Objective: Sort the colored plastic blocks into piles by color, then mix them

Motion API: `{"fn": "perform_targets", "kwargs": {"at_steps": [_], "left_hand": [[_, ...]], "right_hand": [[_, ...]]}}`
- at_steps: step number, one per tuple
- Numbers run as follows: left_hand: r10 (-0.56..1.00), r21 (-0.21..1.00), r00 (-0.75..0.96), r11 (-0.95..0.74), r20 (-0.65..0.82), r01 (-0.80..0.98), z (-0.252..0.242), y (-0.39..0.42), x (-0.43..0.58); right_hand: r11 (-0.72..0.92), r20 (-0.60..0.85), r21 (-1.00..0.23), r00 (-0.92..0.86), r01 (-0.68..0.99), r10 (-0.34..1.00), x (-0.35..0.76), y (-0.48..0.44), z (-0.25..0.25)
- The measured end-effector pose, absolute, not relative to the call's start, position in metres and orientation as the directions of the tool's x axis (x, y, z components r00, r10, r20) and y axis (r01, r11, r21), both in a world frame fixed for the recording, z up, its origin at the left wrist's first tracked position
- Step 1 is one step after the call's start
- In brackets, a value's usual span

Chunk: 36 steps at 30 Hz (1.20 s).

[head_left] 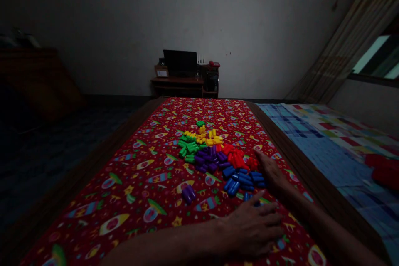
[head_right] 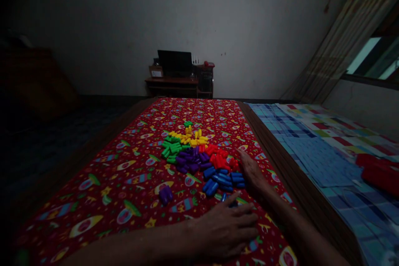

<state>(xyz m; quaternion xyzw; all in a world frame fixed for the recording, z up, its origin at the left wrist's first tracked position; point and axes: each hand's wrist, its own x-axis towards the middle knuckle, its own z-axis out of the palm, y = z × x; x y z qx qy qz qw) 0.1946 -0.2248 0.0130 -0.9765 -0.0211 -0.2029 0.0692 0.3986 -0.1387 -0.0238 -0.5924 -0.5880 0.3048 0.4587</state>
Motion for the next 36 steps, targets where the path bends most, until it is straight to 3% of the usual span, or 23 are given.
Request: {"fn": "perform_targets", "kwargs": {"at_steps": [7,20,26,30,33,36], "left_hand": [[0.283,-0.099,0.890,-0.936,0.358,0.338,0.005,-0.172,0.162],[0.437,-0.237,0.843,-0.824,0.313,0.515,0.015,-0.123,0.029],[0.463,-0.288,0.806,-0.767,0.370,0.573,0.020,-0.109,-0.022],[0.561,-0.212,0.706,-0.697,0.433,0.685,0.017,-0.114,-0.044],[0.709,-0.088,0.538,-0.566,0.457,0.820,0.006,-0.118,-0.051],[0.841,0.104,0.340,-0.417,0.422,0.903,-0.005,-0.113,-0.051]], "right_hand": [[0.199,0.224,-0.907,0.023,0.371,0.974,0.321,-0.077,-0.012],[0.272,0.253,-0.933,-0.107,0.238,0.962,0.161,-0.025,0.009],[0.359,0.345,-0.910,-0.103,0.209,0.933,0.173,-0.005,0.022],[0.297,0.337,-0.838,0.005,0.458,0.941,0.227,0.022,0.016],[0.324,0.360,-0.732,-0.064,0.599,0.931,0.247,0.041,0.006],[0.382,0.351,-0.701,-0.175,0.602,0.920,0.228,0.052,-0.002]]}}
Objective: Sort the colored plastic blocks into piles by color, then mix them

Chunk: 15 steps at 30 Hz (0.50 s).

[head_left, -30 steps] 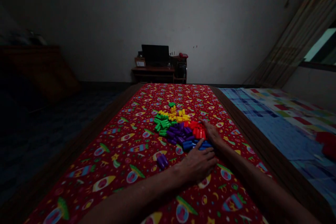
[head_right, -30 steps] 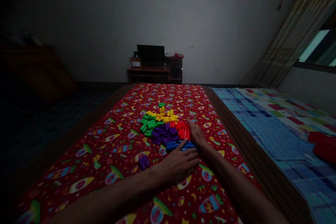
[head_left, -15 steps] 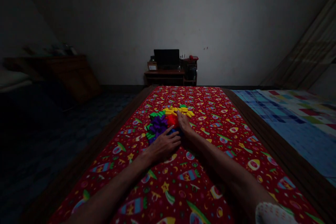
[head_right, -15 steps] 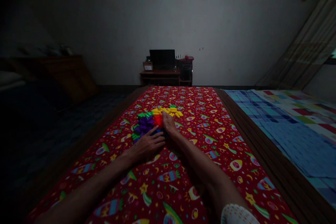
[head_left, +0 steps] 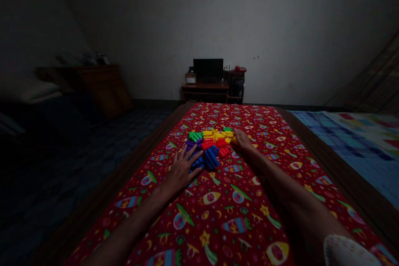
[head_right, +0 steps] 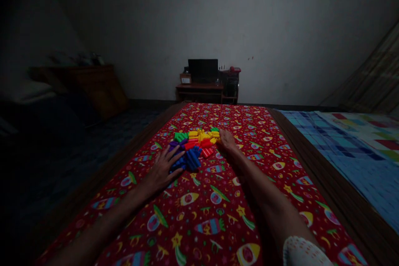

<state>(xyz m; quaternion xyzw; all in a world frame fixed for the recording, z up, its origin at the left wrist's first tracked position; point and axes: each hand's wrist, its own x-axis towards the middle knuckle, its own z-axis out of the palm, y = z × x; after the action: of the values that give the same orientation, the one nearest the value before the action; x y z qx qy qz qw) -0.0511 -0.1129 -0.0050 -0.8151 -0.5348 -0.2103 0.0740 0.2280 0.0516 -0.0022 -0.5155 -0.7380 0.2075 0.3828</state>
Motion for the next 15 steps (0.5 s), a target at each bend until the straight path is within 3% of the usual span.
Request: {"fn": "perform_targets", "kwargs": {"at_steps": [8,15], "left_hand": [[0.906,0.501,-0.087,-0.147,0.414,0.853,-0.006,-0.064,-0.043],[0.885,0.777,-0.227,-0.205,0.407,0.596,-0.003,-0.032,-0.052]], "right_hand": [[0.393,0.315,-0.771,-0.236,0.500,0.919,0.146,0.040,-0.005],[0.314,0.248,-0.928,-0.297,0.200,0.922,0.122,0.020,0.001]]}}
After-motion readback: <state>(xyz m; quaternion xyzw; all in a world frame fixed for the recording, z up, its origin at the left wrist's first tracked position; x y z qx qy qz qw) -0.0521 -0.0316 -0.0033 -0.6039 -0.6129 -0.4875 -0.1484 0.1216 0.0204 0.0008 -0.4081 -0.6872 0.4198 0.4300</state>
